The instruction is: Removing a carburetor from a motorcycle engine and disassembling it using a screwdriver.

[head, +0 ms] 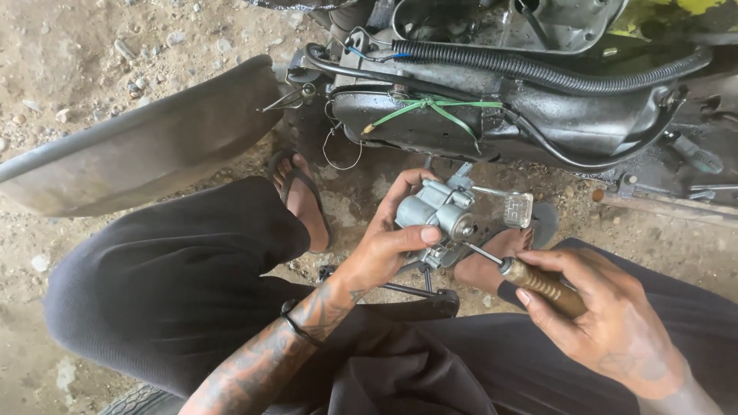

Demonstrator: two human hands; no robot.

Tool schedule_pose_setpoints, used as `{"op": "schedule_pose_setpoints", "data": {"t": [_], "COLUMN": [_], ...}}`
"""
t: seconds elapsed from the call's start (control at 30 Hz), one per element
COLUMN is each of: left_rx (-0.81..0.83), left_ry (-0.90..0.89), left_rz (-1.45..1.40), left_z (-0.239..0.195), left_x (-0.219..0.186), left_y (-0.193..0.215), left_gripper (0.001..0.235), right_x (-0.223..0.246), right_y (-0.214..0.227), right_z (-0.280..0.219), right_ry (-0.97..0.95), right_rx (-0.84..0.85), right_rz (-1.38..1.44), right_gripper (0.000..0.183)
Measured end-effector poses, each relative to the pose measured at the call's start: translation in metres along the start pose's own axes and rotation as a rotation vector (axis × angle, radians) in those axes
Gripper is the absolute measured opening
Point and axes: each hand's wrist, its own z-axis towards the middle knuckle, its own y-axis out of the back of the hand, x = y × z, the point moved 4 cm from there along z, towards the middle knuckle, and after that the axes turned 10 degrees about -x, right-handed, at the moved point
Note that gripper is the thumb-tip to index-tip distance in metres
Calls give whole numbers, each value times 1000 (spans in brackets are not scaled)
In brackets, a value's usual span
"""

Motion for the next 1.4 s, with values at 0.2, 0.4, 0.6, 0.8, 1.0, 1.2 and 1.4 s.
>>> {"op": "schedule_pose_setpoints", "data": {"t": [0.2,0.4,0.6,0.8,1.0,1.2,1.4], "left_rx": [14,12,1,-15,2,-1,30], "left_ry": [-38,-28,-61,-63,-117,-124,-149], "left_rz": [64,94,88,136,106,109,167], "left_z": [-1,-1,2,0,-13,-30,-42], "left_x": [-5,-2,8,13,12,-6,-22], "left_y": [-4,-2,1,-2,1,-1,-6], "left_gripper": [60,60,59,61,63,65,61], "right_x": [-1,0,26,31,63,82,99], "right_y": [0,1,16,21,22,17,15], "right_z": [-4,-4,10,9,30,24,17], "right_ry": [-340,-364,-185,-258,-773,-1060,-798], "right_rx": [89,132,103,241,728,750,945], "right_rz": [68,27,-93,-221,-355,-189,-673], "right_gripper": [41,42,40,47,56,60,60]}}
